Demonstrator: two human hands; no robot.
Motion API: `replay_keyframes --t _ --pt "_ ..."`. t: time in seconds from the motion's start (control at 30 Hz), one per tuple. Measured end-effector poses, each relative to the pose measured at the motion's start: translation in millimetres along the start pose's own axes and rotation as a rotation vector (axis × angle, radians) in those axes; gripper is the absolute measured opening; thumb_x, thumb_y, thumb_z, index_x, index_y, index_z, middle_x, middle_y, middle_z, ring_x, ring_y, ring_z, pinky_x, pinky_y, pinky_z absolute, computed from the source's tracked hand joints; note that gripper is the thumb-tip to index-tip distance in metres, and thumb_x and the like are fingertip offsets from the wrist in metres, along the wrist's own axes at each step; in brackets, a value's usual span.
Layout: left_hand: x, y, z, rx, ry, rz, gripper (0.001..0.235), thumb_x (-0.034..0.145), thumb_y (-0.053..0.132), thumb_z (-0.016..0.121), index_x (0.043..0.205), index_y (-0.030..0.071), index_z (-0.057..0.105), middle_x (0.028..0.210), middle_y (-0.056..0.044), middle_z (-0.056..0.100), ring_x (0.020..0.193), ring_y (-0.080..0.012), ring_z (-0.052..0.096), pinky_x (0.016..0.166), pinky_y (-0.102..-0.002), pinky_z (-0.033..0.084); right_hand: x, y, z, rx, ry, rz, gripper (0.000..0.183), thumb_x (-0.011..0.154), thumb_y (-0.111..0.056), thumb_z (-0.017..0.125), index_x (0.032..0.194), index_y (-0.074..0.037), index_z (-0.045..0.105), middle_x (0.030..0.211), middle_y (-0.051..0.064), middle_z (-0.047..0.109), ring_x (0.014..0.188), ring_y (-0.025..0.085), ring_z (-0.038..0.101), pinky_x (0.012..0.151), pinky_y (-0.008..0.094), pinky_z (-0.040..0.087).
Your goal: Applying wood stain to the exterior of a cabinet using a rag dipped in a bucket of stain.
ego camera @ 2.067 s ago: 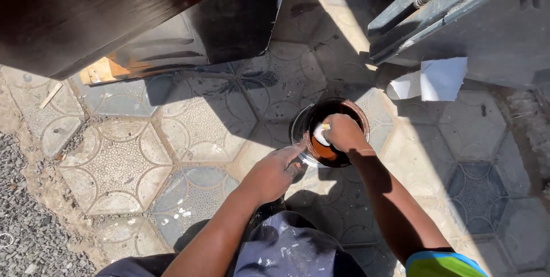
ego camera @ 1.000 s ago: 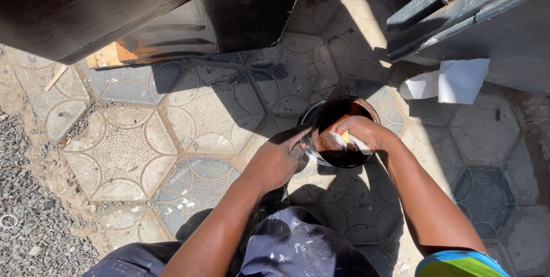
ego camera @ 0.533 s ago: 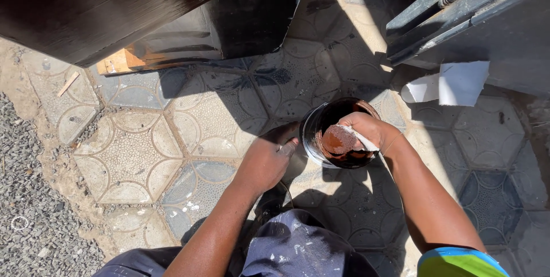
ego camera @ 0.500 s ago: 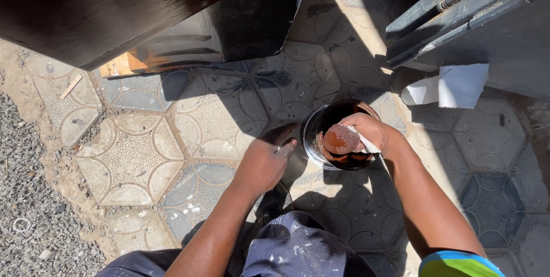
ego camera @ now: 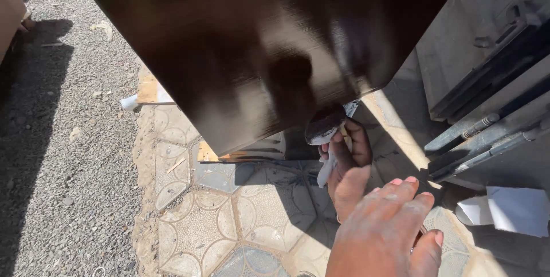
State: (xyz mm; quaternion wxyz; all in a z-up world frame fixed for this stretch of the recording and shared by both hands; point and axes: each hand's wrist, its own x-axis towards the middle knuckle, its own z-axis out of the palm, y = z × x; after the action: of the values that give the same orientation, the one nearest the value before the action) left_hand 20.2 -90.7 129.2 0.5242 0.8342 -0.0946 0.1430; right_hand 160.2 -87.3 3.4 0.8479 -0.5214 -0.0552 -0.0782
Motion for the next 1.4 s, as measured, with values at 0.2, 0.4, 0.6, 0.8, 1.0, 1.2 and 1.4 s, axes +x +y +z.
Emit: replay_keyframes --t 0.2,0.4,0.6,0.8,1.0,1.2,1.4 --pt "-11 -12 8 0.067 0.238 0.187 0.042 0.091 0.022 0.061 0.128 0.002 0.068 0.141 -0.020 0.064 0.133 -0.0369 0.059 0.113 -0.051 0.042 27 -29 69 -0.634 0.127 -0.737 0.023 0.099 -0.016 0.068 0.114 0.001 0.065 0.106 0.013 0.069 0.100 0.026 0.066 0.094 0.037 0.053" --pt "-10 -13 -3 0.043 0.223 0.141 0.045 0.094 0.025 0.057 0.133 0.003 0.064 0.144 -0.020 0.062 0.138 -0.0378 0.055 0.115 -0.051 0.039 16 -34 84 -0.725 0.077 -0.902 0.016 0.100 -0.008 0.068 0.110 0.004 0.067 0.098 0.014 0.068 0.090 0.027 0.065 0.084 0.037 0.054" --pt "-10 3 -17 0.062 0.285 0.123 0.041 0.092 0.023 0.060 0.128 0.005 0.068 0.139 -0.017 0.067 0.133 -0.0346 0.061 0.112 -0.051 0.043 23 -25 82 -0.706 0.216 -0.875 0.010 0.097 -0.003 0.068 0.106 0.002 0.067 0.101 0.013 0.070 0.094 0.028 0.067 0.088 0.039 0.054" --pt "-10 -6 -6 0.084 0.282 0.221 0.036 0.101 0.028 0.052 0.124 0.006 0.069 0.137 -0.015 0.068 0.130 -0.0324 0.065 0.108 -0.048 0.050 -21 -20 118 -0.724 -0.098 -1.025 0.017 0.092 0.002 0.069 0.108 -0.002 0.069 0.104 0.015 0.069 0.094 0.033 0.066 0.091 0.044 0.058" --pt "-12 -35 -31 0.065 0.243 0.154 0.035 0.100 0.025 0.057 0.128 0.009 0.070 0.138 -0.011 0.069 0.132 -0.0301 0.064 0.110 -0.048 0.049 148 -33 -40 -0.748 0.192 -0.811 0.013 0.095 -0.006 0.068 0.107 -0.002 0.068 0.102 0.009 0.068 0.099 0.025 0.064 0.093 0.038 0.051" --pt "-3 -32 -46 0.016 0.261 0.174 0.033 0.099 0.021 0.059 0.127 0.006 0.069 0.136 -0.014 0.069 0.132 -0.0334 0.065 0.110 -0.047 0.051 199 -72 -111 -0.543 0.128 -0.620 0.018 0.097 -0.014 0.073 0.110 -0.005 0.066 0.100 0.003 0.063 0.095 0.013 0.059 0.085 0.028 0.052" --pt "-14 -24 -53 0.048 0.344 0.248 0.031 0.099 0.018 0.060 0.126 0.004 0.068 0.135 -0.016 0.069 0.128 -0.0350 0.068 0.109 -0.047 0.054 99 -30 10 -0.557 0.150 -0.682 0.012 0.090 -0.005 0.071 0.100 -0.004 0.067 0.092 0.004 0.065 0.089 0.017 0.061 0.083 0.032 0.052"
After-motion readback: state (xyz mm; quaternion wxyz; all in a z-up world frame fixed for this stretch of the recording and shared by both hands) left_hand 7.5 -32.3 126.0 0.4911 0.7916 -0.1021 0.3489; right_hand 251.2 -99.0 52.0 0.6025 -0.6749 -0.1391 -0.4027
